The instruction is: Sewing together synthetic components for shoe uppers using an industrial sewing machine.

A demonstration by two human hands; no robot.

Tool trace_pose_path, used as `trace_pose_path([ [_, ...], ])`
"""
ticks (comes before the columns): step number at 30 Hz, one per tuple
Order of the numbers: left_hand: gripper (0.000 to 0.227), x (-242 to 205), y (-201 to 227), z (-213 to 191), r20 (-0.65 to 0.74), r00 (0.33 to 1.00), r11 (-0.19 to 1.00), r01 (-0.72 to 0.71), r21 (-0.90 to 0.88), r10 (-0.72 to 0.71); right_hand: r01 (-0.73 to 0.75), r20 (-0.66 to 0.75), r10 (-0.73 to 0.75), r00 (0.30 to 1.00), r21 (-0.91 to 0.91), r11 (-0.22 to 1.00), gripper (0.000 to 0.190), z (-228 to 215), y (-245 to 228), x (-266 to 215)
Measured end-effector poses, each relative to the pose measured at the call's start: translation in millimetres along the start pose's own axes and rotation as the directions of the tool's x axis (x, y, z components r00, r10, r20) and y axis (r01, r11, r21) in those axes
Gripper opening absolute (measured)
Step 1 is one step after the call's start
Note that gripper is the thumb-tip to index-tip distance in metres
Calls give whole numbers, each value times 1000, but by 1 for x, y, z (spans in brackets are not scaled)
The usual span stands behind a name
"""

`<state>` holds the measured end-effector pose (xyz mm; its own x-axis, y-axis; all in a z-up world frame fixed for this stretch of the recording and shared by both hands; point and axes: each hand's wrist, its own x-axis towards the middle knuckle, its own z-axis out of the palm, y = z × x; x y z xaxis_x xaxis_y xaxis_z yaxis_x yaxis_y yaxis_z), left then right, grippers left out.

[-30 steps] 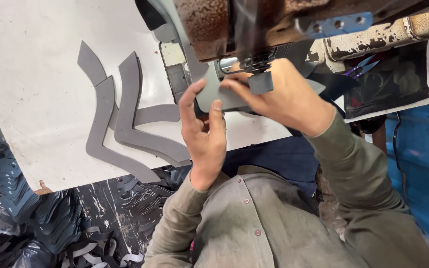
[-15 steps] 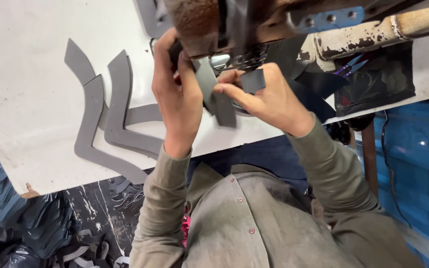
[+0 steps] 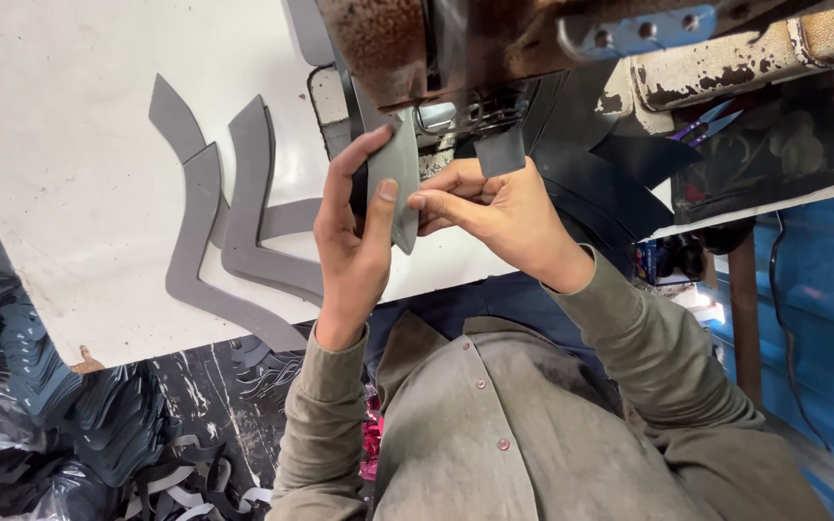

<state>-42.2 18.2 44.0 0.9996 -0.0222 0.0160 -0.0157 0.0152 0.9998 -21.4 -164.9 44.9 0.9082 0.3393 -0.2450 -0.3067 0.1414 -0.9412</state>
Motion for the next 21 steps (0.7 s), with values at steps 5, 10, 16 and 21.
trace_pose_path([
  [5, 39, 3, 1, -3, 33, 997, 993, 67, -98, -64, -16, 6, 16, 1000, 5, 1000, 15, 2, -6, 6],
  [10, 32, 19, -11, 5, -25, 1000, 991, 2, -137, -6, 35, -15, -36, 999, -41, 999, 17, 2, -13, 14],
  [16, 21, 39, -22, 24, -129, 988, 970, -114, -215, 88, 87, -96, -96, 991, -85, 993, 18, 6, -22, 18],
  [21, 13, 54, -37, 35, -239, 957, 962, -211, -174, 167, 147, -139, -165, 977, -129, 981, 16, 0, -23, 13],
])
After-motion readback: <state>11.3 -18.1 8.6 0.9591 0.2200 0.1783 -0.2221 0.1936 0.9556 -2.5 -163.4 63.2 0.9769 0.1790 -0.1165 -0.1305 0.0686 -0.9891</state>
